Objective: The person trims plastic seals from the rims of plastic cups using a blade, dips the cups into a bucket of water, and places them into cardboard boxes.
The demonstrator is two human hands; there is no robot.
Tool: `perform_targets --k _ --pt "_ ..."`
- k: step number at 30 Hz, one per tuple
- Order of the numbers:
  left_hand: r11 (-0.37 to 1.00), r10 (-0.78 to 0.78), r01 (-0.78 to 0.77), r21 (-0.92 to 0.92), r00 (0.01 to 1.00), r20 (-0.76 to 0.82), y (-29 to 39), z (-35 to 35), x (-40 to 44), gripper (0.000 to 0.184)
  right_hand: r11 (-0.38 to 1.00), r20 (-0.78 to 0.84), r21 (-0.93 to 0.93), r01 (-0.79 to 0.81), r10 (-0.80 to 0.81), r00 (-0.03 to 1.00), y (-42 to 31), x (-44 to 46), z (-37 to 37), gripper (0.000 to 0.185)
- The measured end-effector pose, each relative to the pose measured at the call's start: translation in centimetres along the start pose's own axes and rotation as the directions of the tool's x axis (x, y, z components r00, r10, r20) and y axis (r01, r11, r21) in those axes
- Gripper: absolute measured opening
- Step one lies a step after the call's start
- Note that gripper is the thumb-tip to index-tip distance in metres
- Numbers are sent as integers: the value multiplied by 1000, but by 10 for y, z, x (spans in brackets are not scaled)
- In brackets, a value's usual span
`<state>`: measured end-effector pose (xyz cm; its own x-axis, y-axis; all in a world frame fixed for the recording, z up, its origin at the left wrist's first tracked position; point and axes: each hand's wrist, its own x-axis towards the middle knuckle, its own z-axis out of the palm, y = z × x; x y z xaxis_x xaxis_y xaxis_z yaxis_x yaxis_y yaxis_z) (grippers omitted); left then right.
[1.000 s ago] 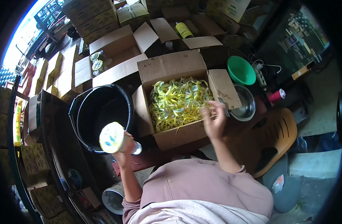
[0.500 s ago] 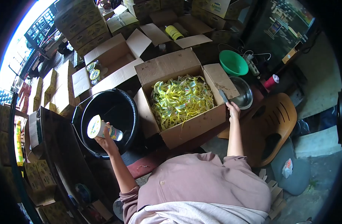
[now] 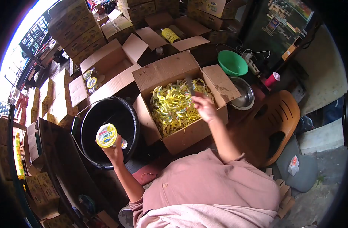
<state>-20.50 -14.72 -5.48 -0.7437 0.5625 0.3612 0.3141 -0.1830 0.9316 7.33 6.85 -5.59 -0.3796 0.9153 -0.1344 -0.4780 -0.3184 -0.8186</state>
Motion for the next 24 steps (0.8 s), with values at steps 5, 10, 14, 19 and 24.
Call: perform_targets --k 5,10,14,19,24 --pt "1000 -21 21 -2 1000 15 5 2 -3 55 953 385 -93 -287 300 873 30 -1 94 30" --pt "995 14 -12 101 1000 -14 0 0 0 54 936 548 -297 -191 331 768 66 0 144 28" --pt "985 60 -60 160 998 1 6 3 4 50 894 629 -412 177 138 765 55 -1 170 24" --pt "993 20 -16 120 999 -38 23 11 7 56 584 745 -429 689 -202 635 25 -12 192 25" --pt "995 49 -42 87 996 -75 22 10 10 57 304 872 -396 866 -169 458 21 -31 192 26"
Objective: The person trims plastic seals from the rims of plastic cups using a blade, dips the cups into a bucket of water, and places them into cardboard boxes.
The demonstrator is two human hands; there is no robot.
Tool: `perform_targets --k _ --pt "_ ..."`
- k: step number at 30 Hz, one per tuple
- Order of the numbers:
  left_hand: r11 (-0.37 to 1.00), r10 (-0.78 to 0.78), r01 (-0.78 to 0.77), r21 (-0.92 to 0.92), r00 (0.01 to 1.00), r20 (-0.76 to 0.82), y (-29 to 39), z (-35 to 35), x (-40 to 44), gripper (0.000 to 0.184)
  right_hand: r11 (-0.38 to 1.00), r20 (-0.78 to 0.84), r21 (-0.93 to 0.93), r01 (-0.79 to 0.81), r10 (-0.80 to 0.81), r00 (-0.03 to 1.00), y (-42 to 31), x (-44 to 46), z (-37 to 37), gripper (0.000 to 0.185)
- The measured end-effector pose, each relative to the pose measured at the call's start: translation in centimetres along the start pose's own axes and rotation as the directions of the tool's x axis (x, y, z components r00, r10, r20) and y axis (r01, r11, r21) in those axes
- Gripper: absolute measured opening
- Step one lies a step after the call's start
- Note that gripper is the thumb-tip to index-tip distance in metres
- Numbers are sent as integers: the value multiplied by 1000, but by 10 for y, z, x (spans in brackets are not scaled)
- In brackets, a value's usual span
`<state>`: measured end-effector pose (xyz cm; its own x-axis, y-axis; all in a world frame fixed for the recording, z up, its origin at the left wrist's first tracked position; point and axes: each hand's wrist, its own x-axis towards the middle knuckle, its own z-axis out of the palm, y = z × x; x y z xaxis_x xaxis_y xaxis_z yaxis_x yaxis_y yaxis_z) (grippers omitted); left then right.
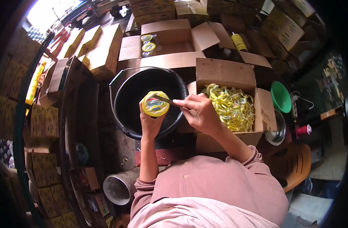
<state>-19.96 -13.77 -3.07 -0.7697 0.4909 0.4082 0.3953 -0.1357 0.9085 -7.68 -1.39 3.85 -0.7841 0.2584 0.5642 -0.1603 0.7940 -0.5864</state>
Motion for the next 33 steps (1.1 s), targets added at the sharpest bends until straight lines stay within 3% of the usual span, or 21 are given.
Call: perform_targets --k 7,25,33 --pt "999 18 -19 33 1000 10 -5 -1 1 58 981 82 -162 106 -93 992 -9 4 5 28" --pt "981 -8 34 -190 990 139 -3 -8 0 57 934 237 -179 309 -264 935 6 21 5 32" --pt "994 -20 30 -104 995 98 -5 -6 -1 57 911 313 -246 332 -250 916 13 13 -12 32"
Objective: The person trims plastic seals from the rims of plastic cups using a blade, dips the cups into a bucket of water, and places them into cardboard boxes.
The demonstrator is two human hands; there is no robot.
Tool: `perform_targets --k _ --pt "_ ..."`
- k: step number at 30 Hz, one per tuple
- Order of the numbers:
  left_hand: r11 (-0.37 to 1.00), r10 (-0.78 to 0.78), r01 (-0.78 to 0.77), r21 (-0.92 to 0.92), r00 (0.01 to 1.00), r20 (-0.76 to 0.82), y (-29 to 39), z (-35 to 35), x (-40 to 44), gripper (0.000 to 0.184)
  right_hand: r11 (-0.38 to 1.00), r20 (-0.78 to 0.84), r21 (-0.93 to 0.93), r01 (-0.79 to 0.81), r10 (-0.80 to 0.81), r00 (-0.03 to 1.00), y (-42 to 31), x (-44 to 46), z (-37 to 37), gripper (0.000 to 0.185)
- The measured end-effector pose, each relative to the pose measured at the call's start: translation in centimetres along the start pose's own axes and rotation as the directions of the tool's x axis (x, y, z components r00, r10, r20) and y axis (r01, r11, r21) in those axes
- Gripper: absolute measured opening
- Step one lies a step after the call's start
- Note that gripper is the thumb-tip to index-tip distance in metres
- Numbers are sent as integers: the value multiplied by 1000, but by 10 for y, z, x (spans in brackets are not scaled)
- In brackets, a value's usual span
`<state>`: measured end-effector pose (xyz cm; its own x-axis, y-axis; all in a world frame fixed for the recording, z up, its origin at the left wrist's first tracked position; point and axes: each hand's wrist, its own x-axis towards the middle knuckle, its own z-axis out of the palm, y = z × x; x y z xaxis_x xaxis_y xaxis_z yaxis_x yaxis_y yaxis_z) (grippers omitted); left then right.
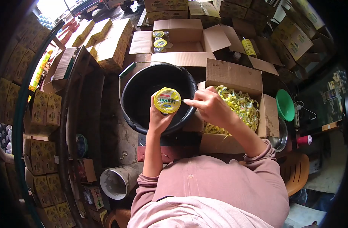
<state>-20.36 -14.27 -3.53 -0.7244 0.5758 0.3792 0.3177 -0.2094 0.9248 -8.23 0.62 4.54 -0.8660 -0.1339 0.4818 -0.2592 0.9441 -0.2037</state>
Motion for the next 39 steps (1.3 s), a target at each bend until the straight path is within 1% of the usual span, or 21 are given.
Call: perform_targets --k 4,7,9,12,13,16,17,18,20,23,26,27,28,29,35,38,39 --pt "1000 -16 16 12 1000 -19 -2 -1 0 59 999 29 -7 -31 31 999 6 -9 -20 31" --pt "990 56 -49 134 997 -49 -4 0 -1 60 999 13 22 -48 48 999 16 -12 -27 31" --pt "995 37 -31 96 997 -63 -9 -1 -2 60 996 -20 49 -74 75 997 18 -12 -33 32" --pt "1000 4 -3 11 995 -102 -11 0 -3 59 974 -126 126 -187 203 971 14 -5 -32 29" --pt "1000 -8 6 -23 993 -116 -12 0 -3 59 967 -143 137 -214 233 962 12 -1 -29 25" --pt "977 85 -67 202 993 -85 -13 -3 3 61 935 -202 213 -285 328 923 5 10 -12 24" --pt "956 115 -70 285 982 -147 -10 -2 2 62 920 -224 253 -299 356 907 -1 14 -6 24" --pt "955 99 -43 294 979 -178 -8 0 2 62 916 -212 270 -296 356 910 -8 18 -4 25" --pt "951 67 11 309 969 -238 -7 1 1 61 933 -218 232 -276 326 920 -18 21 9 25" --pt "962 51 21 271 965 -255 -12 1 2 61 934 -205 238 -268 318 926 -35 22 21 25" --pt "951 70 12 308 965 -253 -12 2 1 61 930 -178 239 -281 326 928 -41 21 30 24" --pt "960 60 13 279 966 -251 -12 2 1 62 929 -174 239 -283 327 929 -42 21 31 24" --pt "957 57 19 290 966 -250 -11 2 1 62 929 -169 239 -284 327 930 -43 21 32 24" --pt "953 54 25 301 967 -250 -9 2 1 62 937 -224 222 -270 318 921 -43 21 34 23" --pt "939 55 31 343 969 -239 -3 3 2 62 943 -235 216 -255 303 924 -41 23 37 22" --pt "937 57 29 349 971 -232 -4 3 1 62 941 -206 209 -267 309 928 -41 23 39 21" --pt "938 56 28 346 971 -231 -4 3 1 62 933 -163 217 -287 324 932 -41 22 39 23"
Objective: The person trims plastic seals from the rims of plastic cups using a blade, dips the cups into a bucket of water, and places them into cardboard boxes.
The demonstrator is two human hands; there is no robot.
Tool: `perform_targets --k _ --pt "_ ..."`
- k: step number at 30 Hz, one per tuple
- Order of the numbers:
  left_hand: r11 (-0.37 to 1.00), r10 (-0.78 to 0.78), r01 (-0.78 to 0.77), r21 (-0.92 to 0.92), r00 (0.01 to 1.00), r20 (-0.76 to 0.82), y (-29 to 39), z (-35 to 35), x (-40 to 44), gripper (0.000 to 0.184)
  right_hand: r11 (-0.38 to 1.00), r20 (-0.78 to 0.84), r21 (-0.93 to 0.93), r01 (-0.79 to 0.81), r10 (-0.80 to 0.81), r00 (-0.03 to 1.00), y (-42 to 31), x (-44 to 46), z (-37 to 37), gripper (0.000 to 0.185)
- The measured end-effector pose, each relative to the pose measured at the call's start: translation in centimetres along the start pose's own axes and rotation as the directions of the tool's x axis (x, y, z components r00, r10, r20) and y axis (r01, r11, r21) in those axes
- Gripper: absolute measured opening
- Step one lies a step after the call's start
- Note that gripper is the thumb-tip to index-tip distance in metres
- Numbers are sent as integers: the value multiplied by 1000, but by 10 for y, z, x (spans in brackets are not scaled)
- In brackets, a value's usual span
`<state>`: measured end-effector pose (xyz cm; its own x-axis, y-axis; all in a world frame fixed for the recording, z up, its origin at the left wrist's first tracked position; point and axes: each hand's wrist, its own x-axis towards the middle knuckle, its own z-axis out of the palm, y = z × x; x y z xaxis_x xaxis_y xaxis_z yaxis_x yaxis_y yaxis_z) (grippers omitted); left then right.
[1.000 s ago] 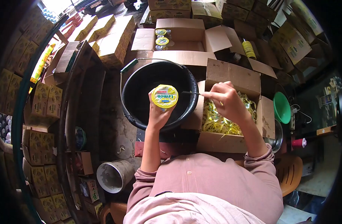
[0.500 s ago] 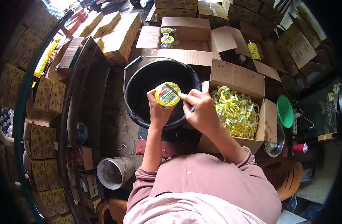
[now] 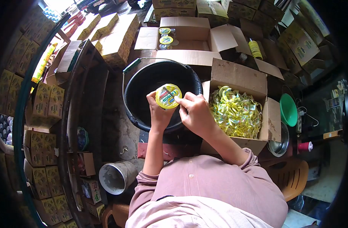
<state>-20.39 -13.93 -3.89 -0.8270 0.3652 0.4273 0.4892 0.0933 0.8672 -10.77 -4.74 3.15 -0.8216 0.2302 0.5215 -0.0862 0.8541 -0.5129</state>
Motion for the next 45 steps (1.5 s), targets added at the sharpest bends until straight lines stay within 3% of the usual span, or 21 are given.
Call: perform_targets --k 2,9,12,14,20,25,27,29,32,35,40,45 --pt "1000 -5 5 -3 1000 -3 -1 0 -1 62 999 82 6 -46 45 996 -1 -1 0 26" --pt "993 -61 62 -102 998 8 5 0 0 62 999 121 -20 -35 37 992 -2 -1 1 27" --pt "999 -1 2 -52 1000 10 -8 1 0 65 999 118 -31 -26 30 993 -4 -3 0 25" --pt "996 39 -39 78 999 0 -8 -1 0 66 999 65 -45 -14 17 998 -6 -5 -1 22" --pt "985 25 -33 170 998 53 -12 2 3 61 982 208 -187 -32 72 976 -1 -3 5 23" --pt "990 -2 -8 141 997 73 -2 7 1 55 987 155 -161 -18 43 987 1 -15 -8 14" --pt "973 12 -23 231 999 47 2 8 -1 54 989 91 -148 13 0 996 3 -10 -4 12" --pt "992 29 -34 120 998 51 4 8 -3 54 982 80 -189 -7 22 997 2 -10 4 12" --pt "983 37 -52 175 995 89 -1 -6 4 55 978 106 -205 -45 68 992 -10 -14 7 13" --pt "995 55 -72 74 976 209 3 -25 25 48 974 73 -203 -106 123 990 -23 -8 4 16" --pt "983 170 -184 -3 901 399 -23 -44 66 62 952 -43 -189 -242 238 970 -48 -1 27 21" --pt "972 215 -235 -26 830 515 -36 -50 86 62 924 -210 -111 -365 338 918 -65 -18 48 25"
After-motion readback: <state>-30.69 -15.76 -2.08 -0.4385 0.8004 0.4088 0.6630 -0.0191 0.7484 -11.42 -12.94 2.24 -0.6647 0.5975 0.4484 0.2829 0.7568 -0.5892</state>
